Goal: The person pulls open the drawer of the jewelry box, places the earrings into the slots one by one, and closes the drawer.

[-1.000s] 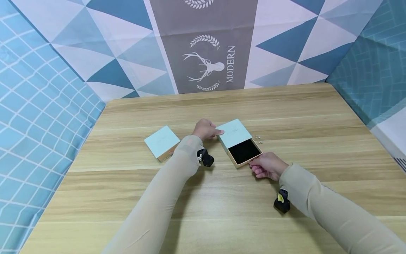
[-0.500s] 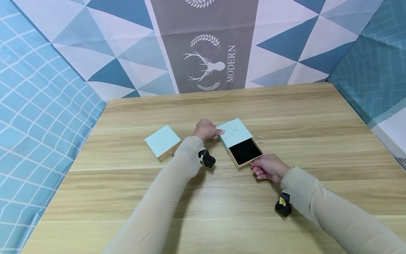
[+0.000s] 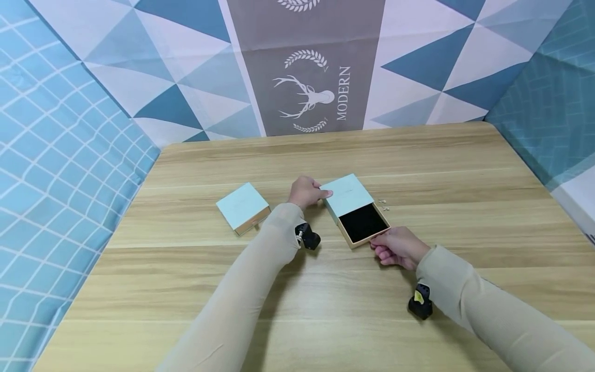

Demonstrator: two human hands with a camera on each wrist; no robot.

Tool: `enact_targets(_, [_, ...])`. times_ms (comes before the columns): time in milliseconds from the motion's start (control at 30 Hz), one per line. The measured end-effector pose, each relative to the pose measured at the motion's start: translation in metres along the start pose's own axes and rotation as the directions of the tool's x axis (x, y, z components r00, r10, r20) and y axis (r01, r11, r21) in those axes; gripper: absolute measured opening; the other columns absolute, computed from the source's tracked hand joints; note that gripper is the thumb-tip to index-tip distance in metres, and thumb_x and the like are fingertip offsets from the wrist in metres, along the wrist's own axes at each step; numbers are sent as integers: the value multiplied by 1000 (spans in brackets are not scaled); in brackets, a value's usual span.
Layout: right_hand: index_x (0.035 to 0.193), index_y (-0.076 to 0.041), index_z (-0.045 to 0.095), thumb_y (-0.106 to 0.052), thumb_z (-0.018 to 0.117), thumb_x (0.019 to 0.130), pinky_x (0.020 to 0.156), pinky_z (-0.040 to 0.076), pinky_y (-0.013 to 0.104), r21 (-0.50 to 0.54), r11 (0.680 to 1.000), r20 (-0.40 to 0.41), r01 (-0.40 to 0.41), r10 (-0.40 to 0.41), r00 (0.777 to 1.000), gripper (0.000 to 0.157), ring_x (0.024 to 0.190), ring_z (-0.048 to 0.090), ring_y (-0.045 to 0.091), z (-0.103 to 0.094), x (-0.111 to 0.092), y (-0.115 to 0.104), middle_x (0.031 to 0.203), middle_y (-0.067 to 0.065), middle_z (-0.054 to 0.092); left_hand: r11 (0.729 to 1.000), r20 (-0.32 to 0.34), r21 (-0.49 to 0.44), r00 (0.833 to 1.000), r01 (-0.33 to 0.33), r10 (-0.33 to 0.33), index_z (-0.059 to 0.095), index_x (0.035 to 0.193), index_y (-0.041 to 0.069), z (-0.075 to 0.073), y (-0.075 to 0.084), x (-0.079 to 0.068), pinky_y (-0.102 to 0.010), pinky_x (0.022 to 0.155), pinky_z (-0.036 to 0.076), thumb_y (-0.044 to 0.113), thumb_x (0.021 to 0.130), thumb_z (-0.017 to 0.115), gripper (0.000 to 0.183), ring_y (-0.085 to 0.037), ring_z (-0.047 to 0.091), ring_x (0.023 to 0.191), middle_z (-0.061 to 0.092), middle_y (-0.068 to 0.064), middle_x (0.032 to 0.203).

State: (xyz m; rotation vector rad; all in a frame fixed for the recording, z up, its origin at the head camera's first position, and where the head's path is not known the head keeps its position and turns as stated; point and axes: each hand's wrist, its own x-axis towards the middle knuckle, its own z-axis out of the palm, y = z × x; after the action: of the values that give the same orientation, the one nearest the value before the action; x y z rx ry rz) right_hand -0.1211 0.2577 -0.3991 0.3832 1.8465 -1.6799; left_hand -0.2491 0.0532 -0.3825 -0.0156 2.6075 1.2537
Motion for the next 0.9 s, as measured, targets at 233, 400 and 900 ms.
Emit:
enact_targets(233, [85,-1,58,-7,47,99,53,49,18,-20,1000,16,1,-1,1000,18,49,52,1,0,0,0,60,-5,55,1000,-18,1,1000,17,-17,68,104,2,1,-1,1,-29,76,48,23,78,82,36,-14,56,74,67,-8,104])
enact_targets(400, [86,0,58,-7,47,99,53,49,18,-25,1000,20,-8,8,1000,19,49,53,1,-1,-1,1,60,-4,55,1000,-11,3,1000,18,-18,68,104,2,1,0,0,-29,75,48,23,78,82,36,-14,55,73,67,-9,103])
enact_targets(900, [85,-5,62,-17,58,94,53,49,19,-202,979,31,-17,23,999,16,50,52,3,-29,-14,3,62,-4,56,1000,12,0,1000,18,-18,69,97,1,-2,2,0,-30,73,48,22,78,82,31,-15,54,72,66,-7,94])
